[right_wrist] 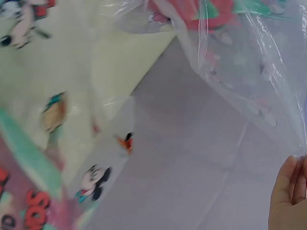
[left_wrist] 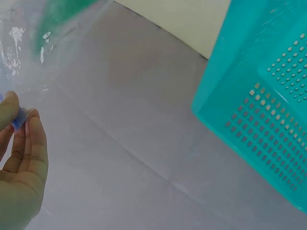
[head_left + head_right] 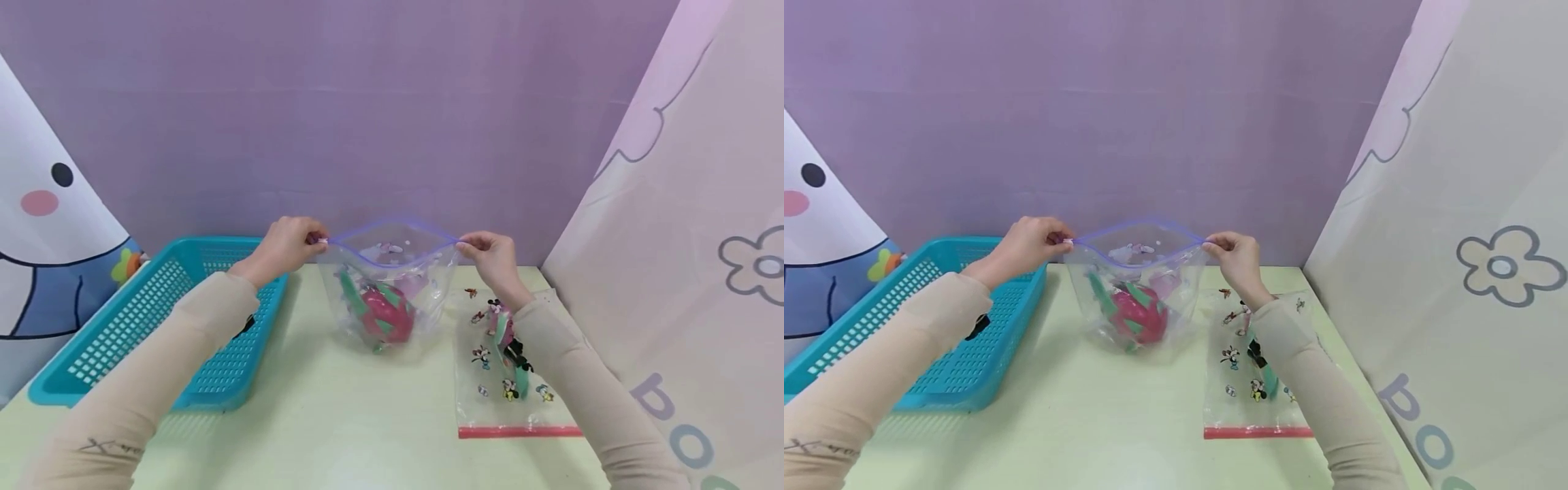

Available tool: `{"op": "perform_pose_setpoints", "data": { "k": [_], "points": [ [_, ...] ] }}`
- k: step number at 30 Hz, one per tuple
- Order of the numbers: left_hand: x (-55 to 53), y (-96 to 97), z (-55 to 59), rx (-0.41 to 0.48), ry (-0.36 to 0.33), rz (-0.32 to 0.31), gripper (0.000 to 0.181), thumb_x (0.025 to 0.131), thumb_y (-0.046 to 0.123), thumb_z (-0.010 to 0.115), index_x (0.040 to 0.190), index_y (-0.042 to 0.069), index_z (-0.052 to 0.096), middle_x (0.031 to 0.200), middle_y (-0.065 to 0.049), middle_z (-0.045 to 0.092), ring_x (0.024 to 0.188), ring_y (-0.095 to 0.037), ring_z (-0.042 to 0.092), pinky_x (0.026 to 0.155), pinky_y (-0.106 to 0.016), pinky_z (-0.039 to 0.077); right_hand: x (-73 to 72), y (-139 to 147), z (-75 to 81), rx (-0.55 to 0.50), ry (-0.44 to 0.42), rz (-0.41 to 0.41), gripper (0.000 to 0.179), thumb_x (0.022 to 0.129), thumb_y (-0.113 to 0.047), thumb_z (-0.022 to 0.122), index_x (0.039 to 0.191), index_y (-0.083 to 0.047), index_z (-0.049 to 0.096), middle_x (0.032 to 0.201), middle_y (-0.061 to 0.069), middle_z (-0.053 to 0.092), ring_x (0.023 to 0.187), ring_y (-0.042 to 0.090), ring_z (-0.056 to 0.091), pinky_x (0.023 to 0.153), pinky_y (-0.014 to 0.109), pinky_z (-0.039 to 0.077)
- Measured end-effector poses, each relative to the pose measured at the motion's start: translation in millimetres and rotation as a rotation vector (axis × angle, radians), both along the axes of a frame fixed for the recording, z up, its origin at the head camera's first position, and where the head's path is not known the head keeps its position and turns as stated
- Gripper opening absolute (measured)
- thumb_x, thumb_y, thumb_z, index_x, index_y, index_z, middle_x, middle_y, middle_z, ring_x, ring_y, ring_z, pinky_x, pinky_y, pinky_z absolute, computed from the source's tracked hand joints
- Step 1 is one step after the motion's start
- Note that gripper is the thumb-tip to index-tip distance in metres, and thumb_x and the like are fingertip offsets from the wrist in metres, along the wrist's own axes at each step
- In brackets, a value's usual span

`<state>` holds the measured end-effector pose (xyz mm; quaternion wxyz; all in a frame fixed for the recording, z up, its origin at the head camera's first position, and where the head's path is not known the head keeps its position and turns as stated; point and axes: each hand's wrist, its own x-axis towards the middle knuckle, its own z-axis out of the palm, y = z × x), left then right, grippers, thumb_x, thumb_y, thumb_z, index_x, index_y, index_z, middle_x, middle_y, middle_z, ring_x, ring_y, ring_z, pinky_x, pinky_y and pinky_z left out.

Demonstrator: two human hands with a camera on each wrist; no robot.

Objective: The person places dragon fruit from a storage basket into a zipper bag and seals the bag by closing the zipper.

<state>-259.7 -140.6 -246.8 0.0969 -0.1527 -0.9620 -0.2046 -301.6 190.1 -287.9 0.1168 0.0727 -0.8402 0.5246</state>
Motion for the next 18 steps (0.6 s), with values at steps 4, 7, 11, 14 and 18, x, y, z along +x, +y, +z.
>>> {"op": "perform_pose_setpoints", "data": {
  "k": [4, 7, 11, 14, 18],
  "points": [
    [-2.0, -3.9, -8.0, 0.016, -0.037, 0.012, 0.022, 0.09, 0.013, 0.058, 0.109, 0.003, 0.063, 0.101, -0.014, 0.064, 0.088, -0.024, 0.06, 0.074, -0.038, 0.052, -2.7, 4, -7.5, 0.015, -0.025, 0.024, 0.019, 0.085, -0.02, 0.065, 0.097, -0.006, 0.067, 0.087, 0.002, 0.061, 0.08, 0.013, 0.053, 0.065, 0.021, 0.045],
    [-5.8, -6.3, -15.4, 0.069, -0.05, 0.026, 0.021, 0.091, 0.013, 0.057, 0.108, 0.003, 0.061, 0.1, -0.014, 0.063, 0.088, -0.025, 0.059, 0.075, -0.039, 0.052, -6.2, 7, -12.9, 0.006, -0.042, 0.03, 0.02, 0.086, -0.021, 0.064, 0.099, -0.006, 0.066, 0.09, 0.005, 0.062, 0.082, 0.014, 0.058, 0.069, 0.022, 0.047],
    [-11.5, -7.8, -27.9, 0.172, -0.089, 0.026, 0.019, 0.091, 0.013, 0.056, 0.107, 0.003, 0.059, 0.102, -0.015, 0.062, 0.09, -0.025, 0.059, 0.076, -0.038, 0.051, -9.9, 10, -19.9, 0.011, -0.071, 0.018, 0.021, 0.087, -0.02, 0.063, 0.101, -0.005, 0.065, 0.092, 0.006, 0.063, 0.085, 0.014, 0.062, 0.071, 0.021, 0.048],
    [-15.3, -9.5, -36.3, 0.254, -0.113, 0.04, 0.018, 0.092, 0.015, 0.056, 0.106, 0.004, 0.06, 0.103, -0.014, 0.062, 0.092, -0.026, 0.058, 0.076, -0.037, 0.05, -11.3, 9, -22.3, 0.013, -0.082, 0.017, 0.02, 0.087, -0.019, 0.063, 0.101, -0.005, 0.065, 0.093, 0.007, 0.063, 0.086, 0.016, 0.062, 0.071, 0.022, 0.048],
    [-17.6, -14.4, -43.5, 0.374, -0.116, 0.084, 0.02, 0.091, 0.018, 0.057, 0.105, 0.004, 0.061, 0.104, -0.015, 0.061, 0.094, -0.028, 0.057, 0.077, -0.038, 0.05, -13.1, 5, -23.4, -0.003, -0.079, 0.024, 0.019, 0.087, -0.019, 0.063, 0.1, -0.005, 0.066, 0.094, 0.008, 0.063, 0.087, 0.017, 0.061, 0.073, 0.025, 0.047]
  ]
}}
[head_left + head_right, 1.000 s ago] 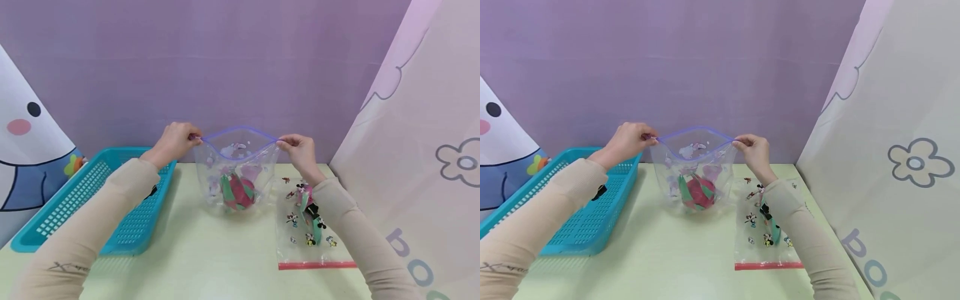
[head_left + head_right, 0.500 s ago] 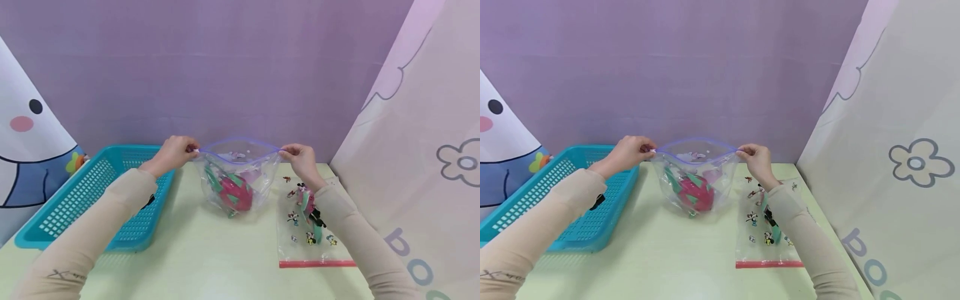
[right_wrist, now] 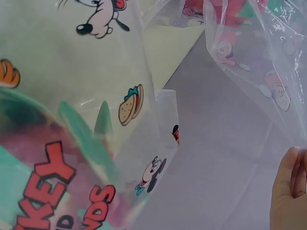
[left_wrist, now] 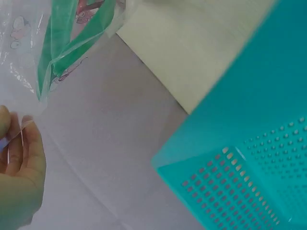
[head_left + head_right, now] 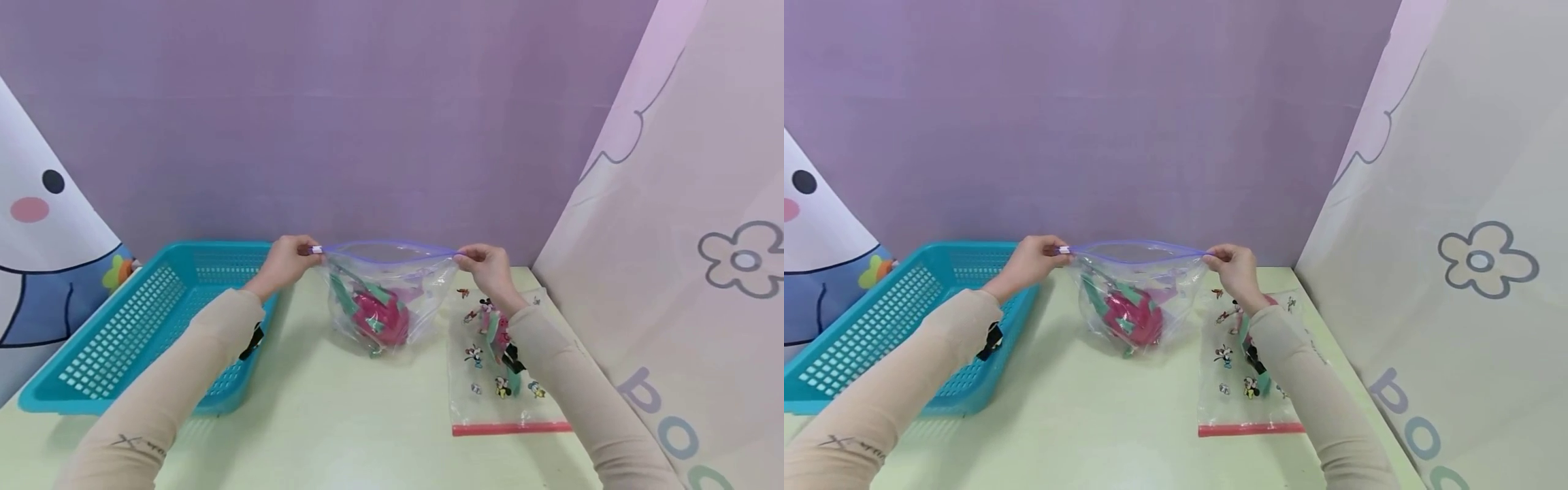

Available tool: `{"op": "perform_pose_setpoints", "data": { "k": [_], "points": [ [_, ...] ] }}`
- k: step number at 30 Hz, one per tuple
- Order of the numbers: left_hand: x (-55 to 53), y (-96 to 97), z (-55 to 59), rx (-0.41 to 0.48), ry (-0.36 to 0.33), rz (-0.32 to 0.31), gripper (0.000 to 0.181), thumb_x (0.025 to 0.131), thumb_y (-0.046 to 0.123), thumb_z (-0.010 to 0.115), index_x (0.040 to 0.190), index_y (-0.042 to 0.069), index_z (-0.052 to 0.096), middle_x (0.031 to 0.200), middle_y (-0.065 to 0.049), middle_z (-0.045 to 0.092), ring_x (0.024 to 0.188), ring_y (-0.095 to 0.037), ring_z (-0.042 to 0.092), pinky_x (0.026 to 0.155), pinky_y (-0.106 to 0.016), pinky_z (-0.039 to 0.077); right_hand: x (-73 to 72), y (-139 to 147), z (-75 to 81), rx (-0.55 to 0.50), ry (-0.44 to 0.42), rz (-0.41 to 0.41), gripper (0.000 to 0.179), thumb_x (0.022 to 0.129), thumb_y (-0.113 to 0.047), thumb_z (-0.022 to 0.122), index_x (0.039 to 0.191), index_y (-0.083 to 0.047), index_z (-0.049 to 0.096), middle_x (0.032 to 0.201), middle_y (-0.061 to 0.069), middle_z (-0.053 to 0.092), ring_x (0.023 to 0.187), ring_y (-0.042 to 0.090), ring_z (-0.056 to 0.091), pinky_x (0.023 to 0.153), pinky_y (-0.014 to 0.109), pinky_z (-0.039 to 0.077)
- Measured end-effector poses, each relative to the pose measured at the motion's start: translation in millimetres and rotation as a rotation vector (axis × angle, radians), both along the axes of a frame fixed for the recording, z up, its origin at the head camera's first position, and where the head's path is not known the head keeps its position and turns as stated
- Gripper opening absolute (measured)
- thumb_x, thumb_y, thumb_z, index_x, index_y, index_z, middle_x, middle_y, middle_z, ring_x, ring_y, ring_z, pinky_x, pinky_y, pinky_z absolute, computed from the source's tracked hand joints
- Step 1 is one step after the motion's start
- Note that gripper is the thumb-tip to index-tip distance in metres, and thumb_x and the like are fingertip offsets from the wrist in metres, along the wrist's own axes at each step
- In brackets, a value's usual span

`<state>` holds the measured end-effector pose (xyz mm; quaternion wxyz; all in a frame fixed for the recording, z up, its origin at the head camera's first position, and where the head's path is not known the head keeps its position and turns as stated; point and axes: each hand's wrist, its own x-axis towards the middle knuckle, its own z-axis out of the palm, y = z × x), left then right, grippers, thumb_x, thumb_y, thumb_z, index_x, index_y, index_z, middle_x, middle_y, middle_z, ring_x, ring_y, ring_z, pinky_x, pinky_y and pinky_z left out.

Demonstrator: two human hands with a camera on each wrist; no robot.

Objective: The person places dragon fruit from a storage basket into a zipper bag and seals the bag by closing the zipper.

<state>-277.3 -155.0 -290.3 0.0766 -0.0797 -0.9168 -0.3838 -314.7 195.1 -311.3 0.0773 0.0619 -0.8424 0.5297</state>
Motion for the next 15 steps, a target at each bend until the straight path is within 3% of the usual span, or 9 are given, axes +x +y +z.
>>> {"op": "perform_pose_setpoints", "data": {
  "k": [9, 15],
  "points": [
    [0.8, 0.1, -6.6, 0.34, -0.112, 0.129, 0.035, 0.088, 0.029, 0.061, 0.113, 0.005, 0.06, 0.113, -0.013, 0.06, 0.104, -0.026, 0.06, 0.089, -0.039, 0.049, -7.1, 1.6, -2.0, -0.056, 0.02, -0.027, 0.024, 0.085, -0.023, 0.064, 0.103, -0.006, 0.065, 0.091, 0.003, 0.063, 0.079, 0.009, 0.06, 0.075, 0.024, 0.048],
    [3.8, 3.7, -6.4, 0.41, -0.142, 0.138, 0.037, 0.087, 0.028, 0.063, 0.115, 0.005, 0.059, 0.114, -0.011, 0.058, 0.107, -0.025, 0.058, 0.092, -0.037, 0.048, -8.8, 3.3, 4.2, -0.064, -0.008, -0.035, 0.027, 0.085, -0.023, 0.065, 0.105, -0.005, 0.065, 0.094, 0.004, 0.064, 0.079, 0.006, 0.061, 0.082, 0.029, 0.051]
  ]
}}
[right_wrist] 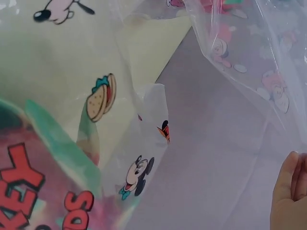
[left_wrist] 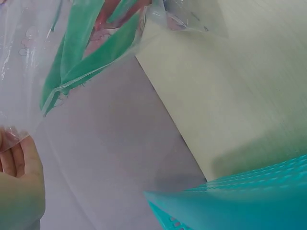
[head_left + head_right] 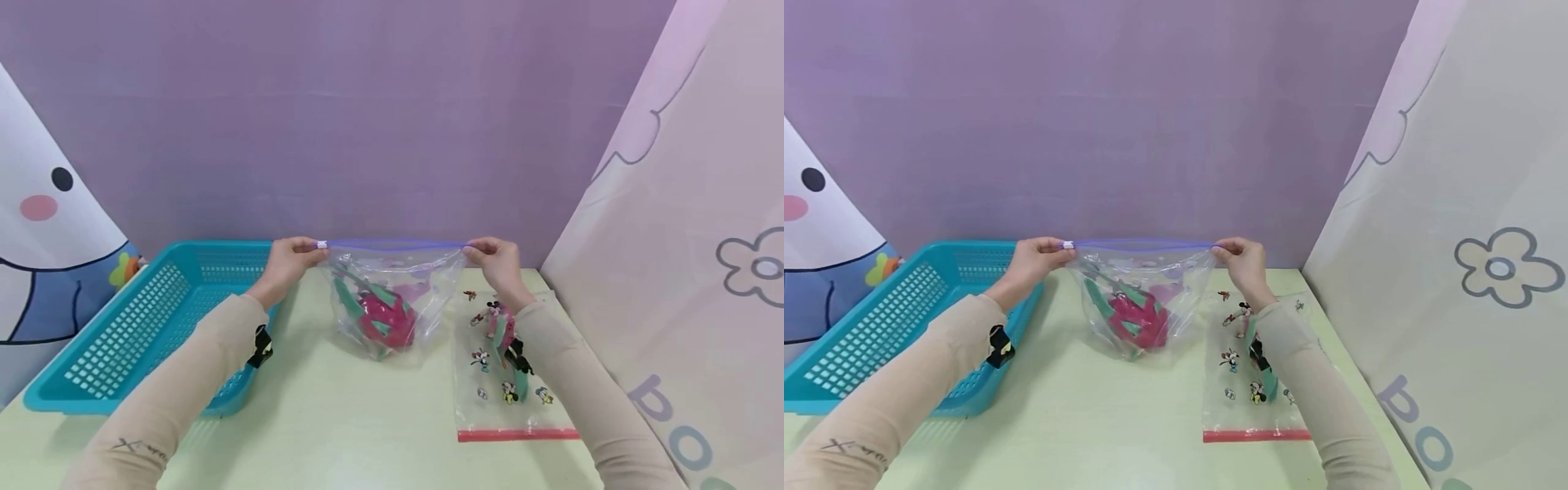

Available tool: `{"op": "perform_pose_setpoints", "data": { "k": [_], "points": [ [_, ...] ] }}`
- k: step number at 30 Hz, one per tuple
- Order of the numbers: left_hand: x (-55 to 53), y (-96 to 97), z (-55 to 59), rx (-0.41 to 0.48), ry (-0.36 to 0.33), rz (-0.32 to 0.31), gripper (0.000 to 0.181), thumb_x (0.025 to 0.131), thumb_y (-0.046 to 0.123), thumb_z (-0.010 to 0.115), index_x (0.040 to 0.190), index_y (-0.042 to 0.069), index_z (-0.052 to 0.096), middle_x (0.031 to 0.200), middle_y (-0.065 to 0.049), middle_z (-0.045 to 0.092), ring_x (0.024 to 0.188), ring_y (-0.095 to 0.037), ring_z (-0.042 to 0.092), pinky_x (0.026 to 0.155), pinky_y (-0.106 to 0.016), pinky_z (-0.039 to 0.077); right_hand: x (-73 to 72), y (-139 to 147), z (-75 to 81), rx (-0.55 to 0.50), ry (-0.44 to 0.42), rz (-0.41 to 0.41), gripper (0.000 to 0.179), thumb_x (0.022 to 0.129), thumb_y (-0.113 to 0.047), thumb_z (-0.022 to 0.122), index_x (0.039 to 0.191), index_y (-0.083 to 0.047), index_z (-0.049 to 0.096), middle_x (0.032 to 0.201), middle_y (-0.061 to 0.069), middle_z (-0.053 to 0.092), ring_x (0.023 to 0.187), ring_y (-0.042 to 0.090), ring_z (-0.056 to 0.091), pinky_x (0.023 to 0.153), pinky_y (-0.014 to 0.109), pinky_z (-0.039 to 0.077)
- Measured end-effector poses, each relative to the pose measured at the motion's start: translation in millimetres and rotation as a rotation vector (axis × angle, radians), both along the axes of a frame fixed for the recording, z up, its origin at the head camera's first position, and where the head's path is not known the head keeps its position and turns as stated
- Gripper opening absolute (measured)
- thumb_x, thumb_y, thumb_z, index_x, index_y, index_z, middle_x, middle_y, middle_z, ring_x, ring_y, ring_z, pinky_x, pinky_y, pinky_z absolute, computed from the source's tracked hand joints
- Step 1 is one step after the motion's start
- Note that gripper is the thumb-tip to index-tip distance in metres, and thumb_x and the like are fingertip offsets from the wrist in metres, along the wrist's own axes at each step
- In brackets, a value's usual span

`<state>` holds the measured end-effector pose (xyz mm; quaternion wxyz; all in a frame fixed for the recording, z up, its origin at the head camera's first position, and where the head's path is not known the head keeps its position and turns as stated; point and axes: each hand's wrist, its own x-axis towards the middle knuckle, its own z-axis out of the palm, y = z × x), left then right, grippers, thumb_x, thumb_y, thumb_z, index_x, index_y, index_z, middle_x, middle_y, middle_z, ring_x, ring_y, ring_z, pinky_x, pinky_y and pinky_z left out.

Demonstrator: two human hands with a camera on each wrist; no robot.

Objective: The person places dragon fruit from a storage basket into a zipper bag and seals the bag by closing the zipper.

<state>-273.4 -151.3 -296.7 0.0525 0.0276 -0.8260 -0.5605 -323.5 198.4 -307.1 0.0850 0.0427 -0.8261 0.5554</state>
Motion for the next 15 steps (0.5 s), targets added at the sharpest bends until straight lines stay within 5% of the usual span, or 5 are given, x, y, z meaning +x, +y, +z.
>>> {"op": "perform_pose_setpoints", "data": {
  "k": [7, 15],
  "points": [
    [3.7, 2.0, 4.3, -0.03, -0.007, -0.044, 0.035, 0.087, 0.029, 0.063, 0.114, 0.006, 0.06, 0.113, -0.012, 0.06, 0.109, -0.026, 0.056, 0.093, -0.038, 0.046, -2.9, 8, 13.6, 0.073, -0.004, 0.09, 0.038, 0.086, -0.03, 0.064, 0.113, -0.004, 0.062, 0.109, 0.013, 0.062, 0.096, 0.02, 0.061, 0.091, 0.037, 0.048],
    [6.5, 5.3, -0.1, -0.025, -0.022, -0.06, 0.031, 0.087, 0.029, 0.062, 0.11, 0.007, 0.061, 0.113, -0.011, 0.061, 0.108, -0.023, 0.056, 0.095, -0.039, 0.045, 13.9, -26, 38.7, 0.217, 0.331, 0.051, 0.025, 0.085, -0.015, 0.065, 0.107, -0.003, 0.065, 0.106, 0.014, 0.066, 0.095, 0.024, 0.064, 0.082, 0.033, 0.052]
  ]
}}
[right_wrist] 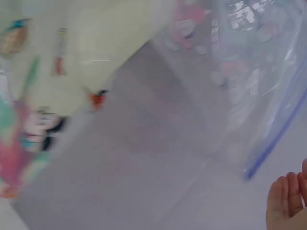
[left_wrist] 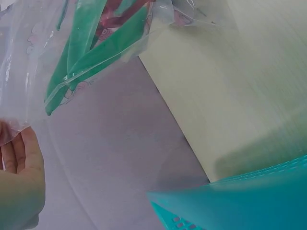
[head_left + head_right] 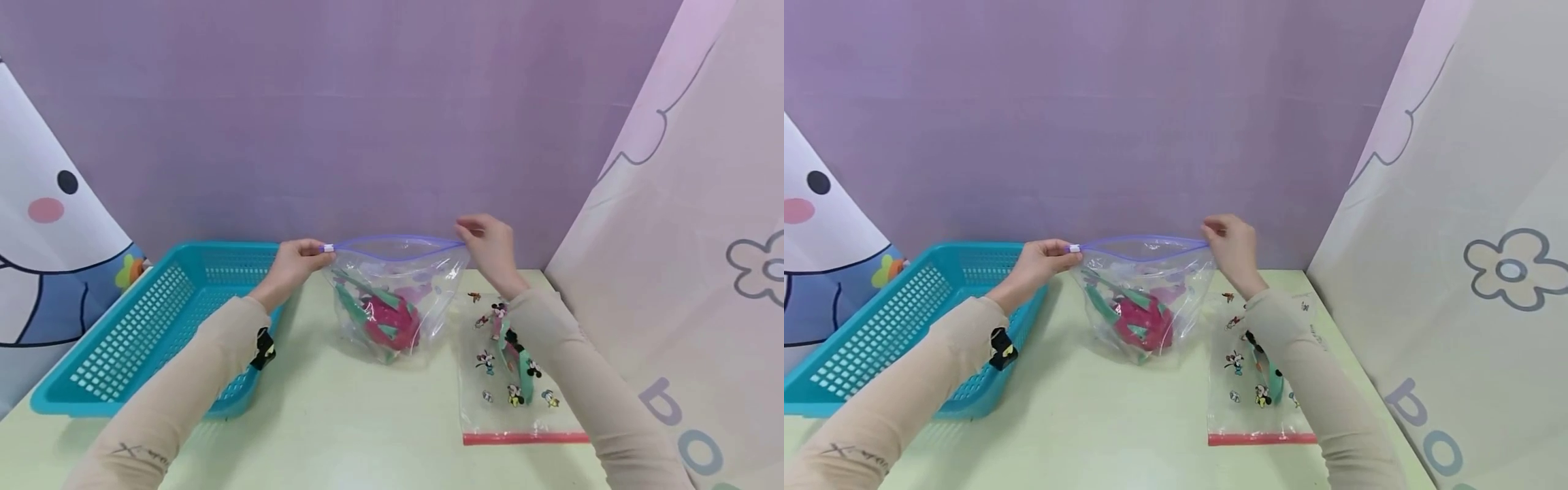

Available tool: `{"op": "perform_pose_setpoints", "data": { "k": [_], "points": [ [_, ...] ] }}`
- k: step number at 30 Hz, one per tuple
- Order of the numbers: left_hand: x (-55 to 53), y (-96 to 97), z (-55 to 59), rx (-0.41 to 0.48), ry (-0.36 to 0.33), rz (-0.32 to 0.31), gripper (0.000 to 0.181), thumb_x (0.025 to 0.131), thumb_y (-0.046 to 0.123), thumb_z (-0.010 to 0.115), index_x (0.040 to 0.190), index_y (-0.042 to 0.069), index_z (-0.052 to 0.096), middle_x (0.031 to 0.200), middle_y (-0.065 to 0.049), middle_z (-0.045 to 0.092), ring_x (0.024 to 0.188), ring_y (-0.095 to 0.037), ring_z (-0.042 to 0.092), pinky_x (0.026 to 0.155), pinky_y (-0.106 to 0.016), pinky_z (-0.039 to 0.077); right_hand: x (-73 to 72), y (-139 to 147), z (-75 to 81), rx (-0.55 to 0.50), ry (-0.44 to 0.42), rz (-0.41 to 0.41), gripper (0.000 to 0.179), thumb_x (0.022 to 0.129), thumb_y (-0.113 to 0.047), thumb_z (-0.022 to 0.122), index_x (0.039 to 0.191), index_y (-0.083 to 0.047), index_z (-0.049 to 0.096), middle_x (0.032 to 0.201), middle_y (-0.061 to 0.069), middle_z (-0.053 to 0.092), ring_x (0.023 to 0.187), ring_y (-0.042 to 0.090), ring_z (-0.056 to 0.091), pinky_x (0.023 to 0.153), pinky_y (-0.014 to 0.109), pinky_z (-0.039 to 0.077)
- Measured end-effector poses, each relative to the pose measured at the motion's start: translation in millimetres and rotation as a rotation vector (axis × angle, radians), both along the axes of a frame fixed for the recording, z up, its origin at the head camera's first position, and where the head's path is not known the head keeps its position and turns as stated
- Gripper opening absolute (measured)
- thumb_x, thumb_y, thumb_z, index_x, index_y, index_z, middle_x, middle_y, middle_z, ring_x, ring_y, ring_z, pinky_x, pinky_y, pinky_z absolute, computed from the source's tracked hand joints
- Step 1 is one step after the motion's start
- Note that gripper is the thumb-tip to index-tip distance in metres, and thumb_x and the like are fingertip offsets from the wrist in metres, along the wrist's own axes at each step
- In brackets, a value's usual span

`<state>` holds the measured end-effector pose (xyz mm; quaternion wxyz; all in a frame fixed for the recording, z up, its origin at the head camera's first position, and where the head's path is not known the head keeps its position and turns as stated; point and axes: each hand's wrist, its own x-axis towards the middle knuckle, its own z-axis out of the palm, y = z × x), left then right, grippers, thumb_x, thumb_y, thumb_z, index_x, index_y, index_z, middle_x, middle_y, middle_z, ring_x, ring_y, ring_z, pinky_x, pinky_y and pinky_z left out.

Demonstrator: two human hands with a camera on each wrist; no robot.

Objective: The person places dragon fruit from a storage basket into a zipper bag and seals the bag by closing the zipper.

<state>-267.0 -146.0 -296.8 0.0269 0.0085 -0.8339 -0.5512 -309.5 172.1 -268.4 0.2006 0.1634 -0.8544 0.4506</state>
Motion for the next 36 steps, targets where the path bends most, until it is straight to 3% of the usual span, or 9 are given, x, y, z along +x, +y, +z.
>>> {"op": "perform_pose_setpoints", "data": {
  "k": [4, 7, 10, 17, 20, 29, 36],
  "points": [
    [1.0, 1.9, 1.0, -0.002, 0.005, 0.007, 0.031, 0.087, 0.028, 0.062, 0.109, 0.007, 0.061, 0.113, -0.01, 0.062, 0.108, -0.023, 0.056, 0.095, -0.039, 0.045, 9.4, -34, 10.0, 0.101, 0.08, 0.168, 0.019, 0.085, -0.011, 0.064, 0.102, -0.003, 0.068, 0.101, 0.013, 0.068, 0.089, 0.023, 0.066, 0.078, 0.03, 0.053],
    [0.6, 4.8, 4.2, -0.003, 0.021, 0.008, 0.03, 0.087, 0.027, 0.063, 0.109, 0.007, 0.062, 0.111, -0.009, 0.062, 0.106, -0.022, 0.057, 0.095, -0.039, 0.045, 13.3, -59, 15.1, 0.159, 0.067, 0.311, 0.017, 0.086, -0.012, 0.064, 0.1, -0.004, 0.069, 0.098, 0.01, 0.069, 0.087, 0.02, 0.066, 0.076, 0.028, 0.054],
    [-0.3, 8.9, 7.1, 0.001, 0.042, 0.001, 0.029, 0.086, 0.024, 0.064, 0.107, 0.005, 0.062, 0.109, -0.009, 0.064, 0.103, -0.021, 0.058, 0.094, -0.037, 0.046, 13.4, -80, 17.5, 0.164, 0.025, 0.384, 0.016, 0.085, -0.012, 0.064, 0.099, -0.006, 0.07, 0.098, 0.008, 0.069, 0.088, 0.018, 0.066, 0.076, 0.025, 0.053],
    [0.4, 14.9, 8.4, 0.01, 0.042, -0.016, 0.025, 0.086, 0.024, 0.064, 0.102, 0.004, 0.064, 0.106, -0.008, 0.065, 0.101, -0.019, 0.058, 0.092, -0.036, 0.047, 12.9, -118, 15.6, 0.064, -0.161, 0.464, 0.019, 0.084, -0.014, 0.066, 0.102, -0.009, 0.07, 0.101, 0.005, 0.069, 0.089, 0.013, 0.065, 0.076, 0.024, 0.053],
    [1.6, 17.1, 8.7, 0.01, 0.046, -0.046, 0.027, 0.086, 0.025, 0.064, 0.103, 0.005, 0.065, 0.11, -0.009, 0.064, 0.105, -0.02, 0.058, 0.092, -0.038, 0.047, 12.7, -127, 14.5, 0.037, -0.19, 0.486, 0.019, 0.083, -0.015, 0.067, 0.101, -0.01, 0.07, 0.1, 0.003, 0.069, 0.089, 0.012, 0.065, 0.076, 0.025, 0.053],
    [-1.0, 20.2, 6.7, 0.064, 0.039, -0.072, 0.026, 0.087, 0.022, 0.062, 0.104, 0.003, 0.065, 0.113, -0.012, 0.063, 0.107, -0.022, 0.059, 0.092, -0.038, 0.048, 7.9, -132, 11.2, 0.104, -0.205, 0.527, 0.019, 0.081, -0.015, 0.07, 0.099, -0.01, 0.071, 0.094, 0.001, 0.069, 0.083, 0.011, 0.064, 0.071, 0.023, 0.053],
    [-0.4, 17.7, 6.2, 0.038, 0.045, -0.058, 0.025, 0.087, 0.023, 0.063, 0.103, 0.004, 0.067, 0.111, -0.011, 0.065, 0.108, -0.022, 0.058, 0.092, -0.038, 0.048, 6.5, -137, 5.6, 0.123, -0.108, 0.508, 0.015, 0.08, -0.013, 0.07, 0.093, -0.009, 0.073, 0.088, 0.003, 0.069, 0.078, 0.01, 0.064, 0.067, 0.02, 0.053]
  ]
}}
